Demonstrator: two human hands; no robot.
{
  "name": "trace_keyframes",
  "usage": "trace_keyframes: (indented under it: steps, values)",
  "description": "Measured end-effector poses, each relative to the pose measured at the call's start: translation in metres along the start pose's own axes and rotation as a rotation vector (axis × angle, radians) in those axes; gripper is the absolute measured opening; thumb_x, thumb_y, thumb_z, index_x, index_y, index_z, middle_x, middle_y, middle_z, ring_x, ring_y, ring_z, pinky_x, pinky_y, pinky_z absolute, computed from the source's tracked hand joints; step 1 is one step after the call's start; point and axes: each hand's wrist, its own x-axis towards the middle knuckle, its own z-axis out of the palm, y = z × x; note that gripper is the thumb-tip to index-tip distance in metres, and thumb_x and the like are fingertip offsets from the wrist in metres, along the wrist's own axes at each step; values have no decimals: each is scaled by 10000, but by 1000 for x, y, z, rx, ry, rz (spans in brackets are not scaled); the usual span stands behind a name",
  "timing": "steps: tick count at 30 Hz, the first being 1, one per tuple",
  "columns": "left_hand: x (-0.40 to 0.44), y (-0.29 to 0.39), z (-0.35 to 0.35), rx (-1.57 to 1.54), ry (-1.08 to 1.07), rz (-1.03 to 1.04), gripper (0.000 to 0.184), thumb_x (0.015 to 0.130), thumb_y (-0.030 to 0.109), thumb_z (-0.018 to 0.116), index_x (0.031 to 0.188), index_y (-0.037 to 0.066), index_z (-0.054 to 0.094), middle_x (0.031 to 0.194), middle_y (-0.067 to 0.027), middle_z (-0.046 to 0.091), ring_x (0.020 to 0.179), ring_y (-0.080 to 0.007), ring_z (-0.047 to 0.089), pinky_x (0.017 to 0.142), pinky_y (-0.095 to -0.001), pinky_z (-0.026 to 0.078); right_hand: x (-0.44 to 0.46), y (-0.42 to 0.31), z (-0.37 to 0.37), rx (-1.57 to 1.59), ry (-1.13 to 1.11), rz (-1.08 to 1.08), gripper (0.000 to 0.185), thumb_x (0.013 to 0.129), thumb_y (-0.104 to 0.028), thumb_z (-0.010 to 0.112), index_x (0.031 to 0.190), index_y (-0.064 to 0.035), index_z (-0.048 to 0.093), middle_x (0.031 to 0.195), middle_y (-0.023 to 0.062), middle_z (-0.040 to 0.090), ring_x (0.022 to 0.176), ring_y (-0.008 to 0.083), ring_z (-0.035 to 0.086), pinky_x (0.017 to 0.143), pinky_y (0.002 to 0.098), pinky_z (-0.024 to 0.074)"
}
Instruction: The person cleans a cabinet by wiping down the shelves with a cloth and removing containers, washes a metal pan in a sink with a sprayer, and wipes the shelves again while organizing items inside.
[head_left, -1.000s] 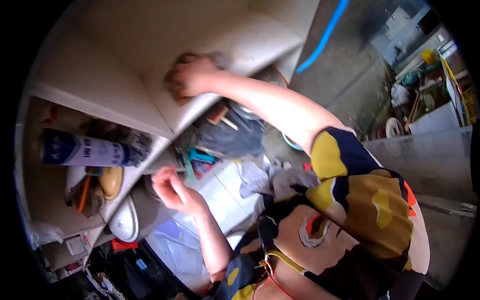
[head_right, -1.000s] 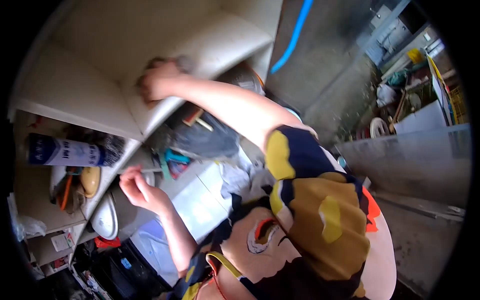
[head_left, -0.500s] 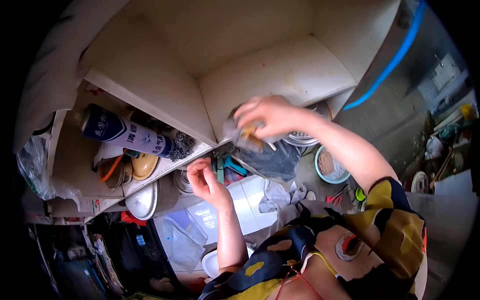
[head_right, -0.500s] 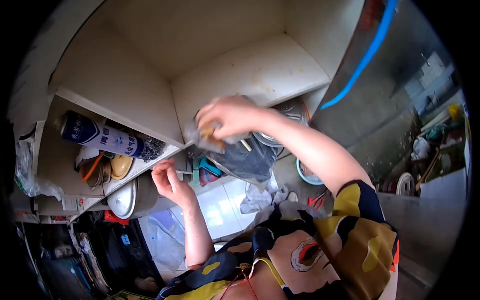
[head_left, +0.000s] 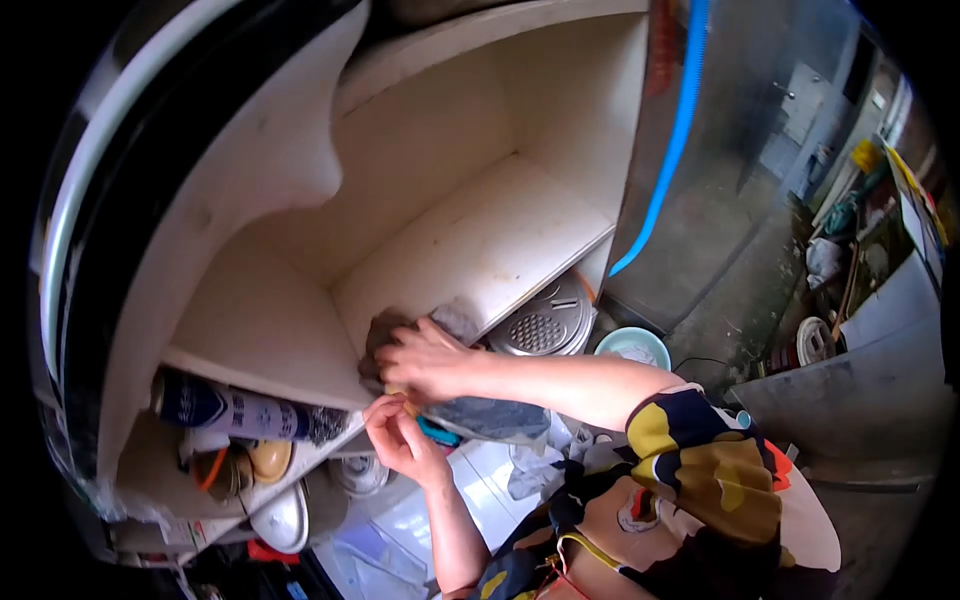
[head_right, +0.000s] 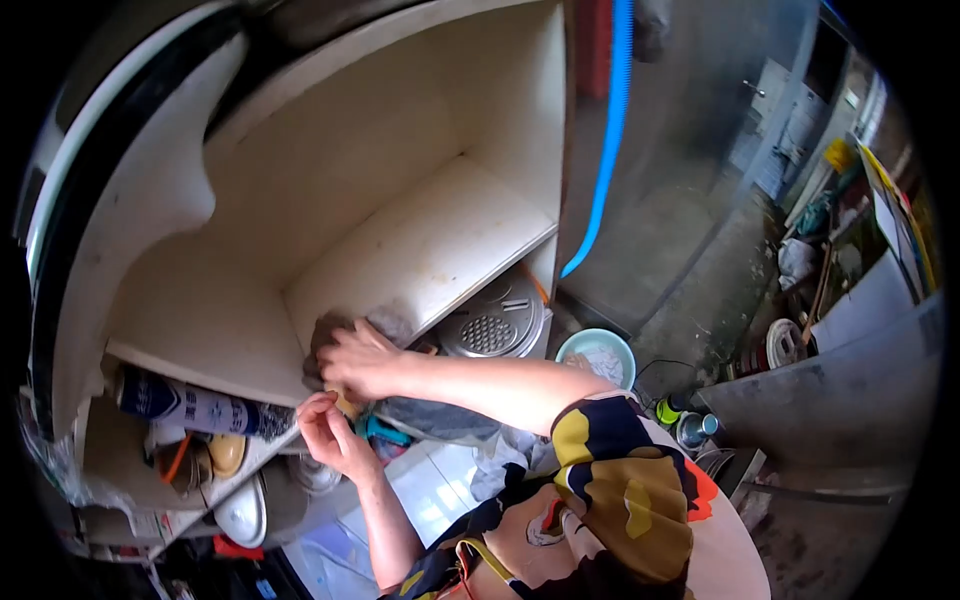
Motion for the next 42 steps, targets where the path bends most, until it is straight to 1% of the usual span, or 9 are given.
trace_keyframes:
  steps: [5, 8, 12, 16, 20, 25, 27, 31, 42]
  values:
    - [2, 3, 8, -28, -18, 10, 78, 827, -64, 433, 844, -7, 483, 889, -92, 519, 813, -167, 502, 767, -271, 411, -40, 92, -70, -215, -217, 472, 260, 692, -350, 572, 881, -188, 649, 1041, -2, 597, 969, 221, 539, 737, 435, 463]
    - [-8, -2, 0, 39, -4, -28, 85, 817, -77, 431, 822, -8, 481, 853, -92, 521, 795, -170, 502, 757, -271, 414, -82, 173, -92, -384, 21, 718, 360, 708, -365, 577, 1002, -166, 638, 1099, 29, 557, 1038, 249, 504, 800, 470, 442]
    - [-1, 16, 11, -75, -30, 6, 125, 785, -127, 416, 814, -24, 482, 888, -108, 503, 794, -164, 507, 730, -252, 427, -53, 156, -101, -420, -214, 989, 435, 767, -357, 580, 1151, -152, 587, 1269, 82, 462, 1175, 327, 407, 907, 546, 349]
    - [14, 36, 30, -62, -84, 137, 123, 796, -109, 430, 828, -4, 485, 867, -91, 517, 774, -138, 484, 714, -228, 397, -32, 85, -62, -344, -237, 566, 331, 756, -321, 552, 1011, -130, 642, 1120, 75, 556, 1039, 295, 502, 763, 467, 438]
    - [25, 63, 52, -129, -149, 214, 118, 789, -111, 445, 833, -15, 497, 893, -109, 521, 796, -148, 496, 719, -234, 406, -42, 43, -25, -212, 134, 75, 262, 708, -311, 586, 924, -177, 651, 1062, 25, 582, 965, 245, 538, 764, 436, 449]
    - [24, 73, 39, -46, -134, 291, 125, 776, -116, 436, 821, -18, 500, 888, -121, 523, 810, -177, 508, 745, -254, 409, -36, 100, -87, -155, -272, 489, 300, 692, -325, 588, 952, -192, 657, 1061, 57, 610, 1004, 293, 559, 794, 492, 457]
    - [16, 79, 22, -26, -69, 236, 109, 784, -100, 428, 809, -12, 486, 853, -103, 512, 787, -163, 483, 736, -253, 395, -47, 153, -99, -198, -24, 677, 329, 730, -367, 579, 998, -189, 651, 1077, 107, 597, 1033, 325, 542, 800, 490, 452]
    - [-2, 87, 4, 80, 36, 198, 115, 768, -116, 422, 810, -20, 469, 834, -111, 517, 785, -186, 479, 756, -283, 404, -51, 172, -104, -352, -119, 914, 497, 746, -462, 591, 1113, -128, 599, 1232, 78, 490, 1130, 316, 438, 872, 478, 405]
    - [-17, 89, 61, -11, -37, 165, 125, 792, -120, 427, 843, -23, 488, 871, -100, 512, 829, -172, 491, 788, -279, 414, -44, 66, -52, -7, -99, 226, 279, 695, -275, 601, 911, -114, 673, 988, 96, 601, 976, 308, 537, 803, 430, 455]
